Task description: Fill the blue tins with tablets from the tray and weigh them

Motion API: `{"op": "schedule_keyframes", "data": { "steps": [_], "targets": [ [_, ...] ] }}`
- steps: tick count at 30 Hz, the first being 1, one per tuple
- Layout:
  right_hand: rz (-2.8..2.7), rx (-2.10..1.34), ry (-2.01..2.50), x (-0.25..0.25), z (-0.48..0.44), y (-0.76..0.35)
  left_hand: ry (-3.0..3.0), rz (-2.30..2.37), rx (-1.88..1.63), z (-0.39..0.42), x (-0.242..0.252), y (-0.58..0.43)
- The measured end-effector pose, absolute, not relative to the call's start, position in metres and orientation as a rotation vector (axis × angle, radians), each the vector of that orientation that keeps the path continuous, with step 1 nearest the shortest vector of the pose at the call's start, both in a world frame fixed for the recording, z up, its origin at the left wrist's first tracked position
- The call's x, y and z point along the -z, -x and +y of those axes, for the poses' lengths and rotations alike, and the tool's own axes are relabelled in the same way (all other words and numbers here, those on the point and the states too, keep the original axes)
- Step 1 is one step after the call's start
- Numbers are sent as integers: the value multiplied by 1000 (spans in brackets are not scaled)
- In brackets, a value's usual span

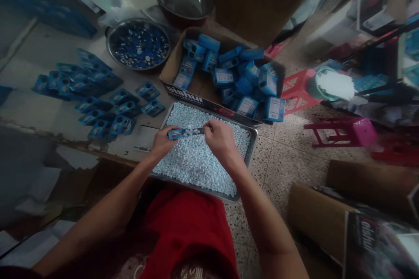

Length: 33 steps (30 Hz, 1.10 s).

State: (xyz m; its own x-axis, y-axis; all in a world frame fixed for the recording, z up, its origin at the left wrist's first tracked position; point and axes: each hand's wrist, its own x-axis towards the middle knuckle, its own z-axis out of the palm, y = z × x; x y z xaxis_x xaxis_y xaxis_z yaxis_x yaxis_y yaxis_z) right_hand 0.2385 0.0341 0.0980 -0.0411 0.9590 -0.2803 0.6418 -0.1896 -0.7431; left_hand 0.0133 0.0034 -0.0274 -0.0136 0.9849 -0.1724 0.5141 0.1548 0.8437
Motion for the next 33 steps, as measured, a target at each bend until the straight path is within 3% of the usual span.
{"op": "schedule_keyframes", "data": {
  "steps": [6,11,15,19,23,28,33],
  "targets": [
    [-1602,-1084,1855,-95,21,-263,-1280,1608,-822,7,41,-6],
    [-1125,-977,2146,-14,-16,-356,-869,1569,-878,7,52,8],
    [-792,-1328,1981,59,-24,-345,-771,1532,-899,2,48,16],
    [-723,-1590,1825,89,-10,-287,-801,1572,-854,2,37,20],
    [-659,-1707,1745,72,-2,-285,-1085,1711,-760,8,26,25],
    [-643,-1835,1554,15,3,-302,-1379,1730,-655,16,17,15],
    [-830,-1773,1547,-34,21,-288,-1486,1616,-634,19,12,-6]
  ]
}}
